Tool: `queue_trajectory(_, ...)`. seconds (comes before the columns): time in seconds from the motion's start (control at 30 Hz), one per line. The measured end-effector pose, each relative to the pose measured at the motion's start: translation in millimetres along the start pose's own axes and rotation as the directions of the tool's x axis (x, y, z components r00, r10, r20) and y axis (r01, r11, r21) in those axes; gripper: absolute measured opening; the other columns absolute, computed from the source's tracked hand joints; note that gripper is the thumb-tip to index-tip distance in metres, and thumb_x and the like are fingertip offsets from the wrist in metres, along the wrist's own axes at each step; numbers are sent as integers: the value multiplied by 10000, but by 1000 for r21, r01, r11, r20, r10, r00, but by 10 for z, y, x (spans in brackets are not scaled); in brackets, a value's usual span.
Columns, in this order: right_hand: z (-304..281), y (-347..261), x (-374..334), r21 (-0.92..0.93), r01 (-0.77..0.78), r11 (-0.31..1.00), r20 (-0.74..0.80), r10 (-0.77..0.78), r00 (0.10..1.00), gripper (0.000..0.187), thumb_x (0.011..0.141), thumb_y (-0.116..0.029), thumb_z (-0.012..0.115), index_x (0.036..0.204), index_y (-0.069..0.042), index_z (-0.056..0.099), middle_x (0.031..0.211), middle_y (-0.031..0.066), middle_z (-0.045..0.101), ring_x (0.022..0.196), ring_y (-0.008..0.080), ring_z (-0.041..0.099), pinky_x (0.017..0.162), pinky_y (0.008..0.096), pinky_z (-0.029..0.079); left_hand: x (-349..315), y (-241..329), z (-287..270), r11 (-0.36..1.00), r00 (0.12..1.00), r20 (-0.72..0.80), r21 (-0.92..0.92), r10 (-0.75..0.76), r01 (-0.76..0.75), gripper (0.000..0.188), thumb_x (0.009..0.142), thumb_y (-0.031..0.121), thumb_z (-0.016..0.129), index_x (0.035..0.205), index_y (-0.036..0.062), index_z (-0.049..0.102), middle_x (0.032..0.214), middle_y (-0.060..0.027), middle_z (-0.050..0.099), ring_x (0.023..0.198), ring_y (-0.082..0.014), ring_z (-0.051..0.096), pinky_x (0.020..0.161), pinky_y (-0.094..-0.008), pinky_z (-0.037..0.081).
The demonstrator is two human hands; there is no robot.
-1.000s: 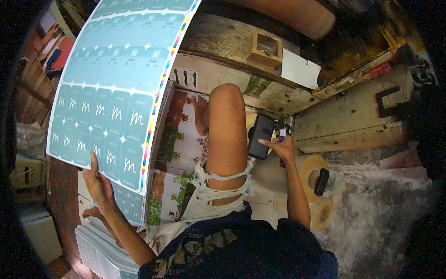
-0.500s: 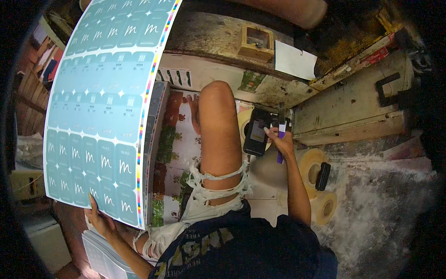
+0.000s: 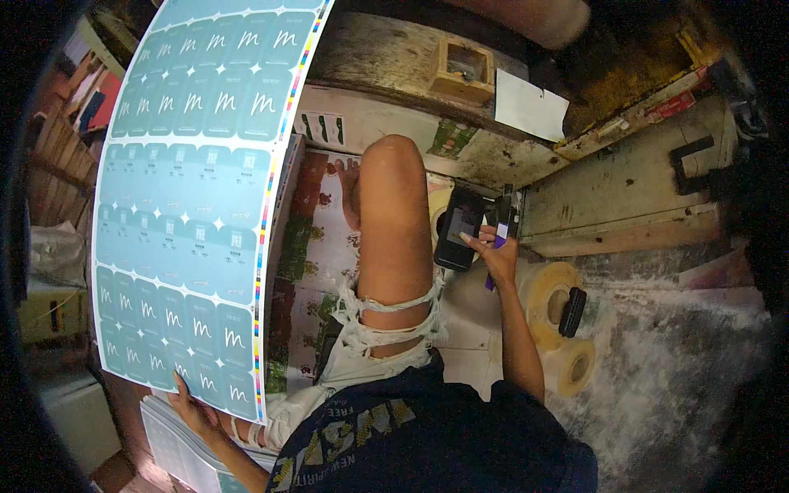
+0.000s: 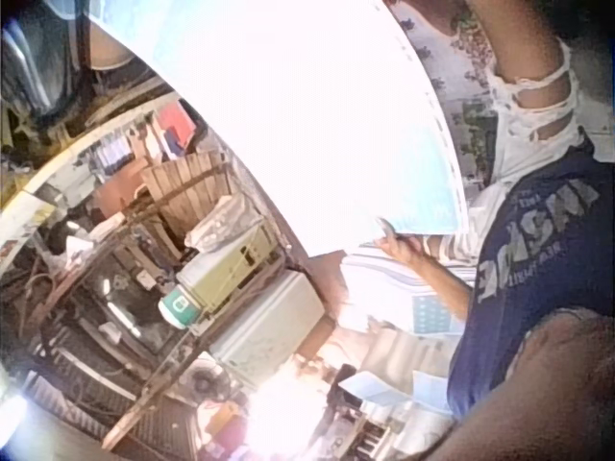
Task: The person separates printed sheets of labels as they emerge from a printing machine and stacks them onto a pile on the floor.
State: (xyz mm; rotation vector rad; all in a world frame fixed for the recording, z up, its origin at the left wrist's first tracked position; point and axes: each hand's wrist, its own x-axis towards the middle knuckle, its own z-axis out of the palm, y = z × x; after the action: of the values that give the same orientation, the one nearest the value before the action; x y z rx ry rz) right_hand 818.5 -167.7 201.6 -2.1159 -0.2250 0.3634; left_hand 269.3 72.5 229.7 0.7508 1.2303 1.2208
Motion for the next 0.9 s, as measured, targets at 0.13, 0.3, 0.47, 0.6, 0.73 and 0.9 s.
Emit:
queue_trajectory(0.13, 29, 177, -139, -45, 34, 998, -23, -35, 999, 468, 755, -315, 823, 974, 57, 641, 757, 32, 643, 663, 101, 613, 614, 255, 489, -163, 1, -290, 1000, 998, -57, 16, -25, 26, 411, 934, 151, 621, 1252, -61, 468, 1177, -163, 575, 1033, -198, 578, 884, -329, 483)
queue_trajectory(0.3, -125, -368, 248, 68, 43, 997, -211, -28, 977, 481, 900, -443, 627, 1014, 24, 618, 748, 59, 641, 574, 128, 606, 523, 286, 467, -264, 24, -341, 999, 998, -66, 34, -11, 13, 436, 942, 163, 610, 1279, -64, 450, 1168, -155, 574, 1015, -196, 572, 874, -326, 469)
queue_trajectory(0.47, -6, -1529, 580, 171, 327, 929, -217, -288, 933, 417, 1012, -368, 446, 1170, -3, 572, 773, 62, 640, 523, 95, 568, 422, 259, 428, -395, 42, -268, 998, 997, -83, 61, 5, 0, 490, 942, 161, 607, 1345, -27, 400, 1202, -136, 553, 1002, -188, 568, 863, -311, 466)
queue_trajectory(0.6, 506, -2608, 758, 333, 438, 835, -69, -441, 895, 382, 1001, -303, 496, 1225, -2, 566, 744, 48, 625, 477, 70, 519, 387, 236, 396, -390, 32, -484, 992, 993, -116, 123, 25, -10, 567, 937, 165, 611, 1418, 34, 340, 1278, -123, 515, 1049, -196, 555, 885, -321, 471)
queue_trajectory(0.73, 1238, -3272, 1233, 497, 473, 728, 113, -594, 796, 336, 980, -278, 532, 1140, 7, 611, 709, 54, 611, 434, 69, 491, 374, 237, 379, -421, 41, -545, 989, 997, -69, 148, 38, -27, 602, 931, 164, 612, 1447, 56, 321, 1337, -118, 477, 1132, -208, 522, 929, -333, 463)
queue_trajectory(0.9, 1766, -3605, 1873, 529, 462, 711, 154, -616, 772, 345, 981, -281, 513, 1089, 28, 621, 684, 55, 603, 433, 80, 502, 384, 240, 391, -409, 111, -319, 987, 995, -84, 151, 61, -48, 578, 932, 156, 604, 1434, 57, 335, 1305, -112, 508, 1103, -216, 548, 912, -328, 478)
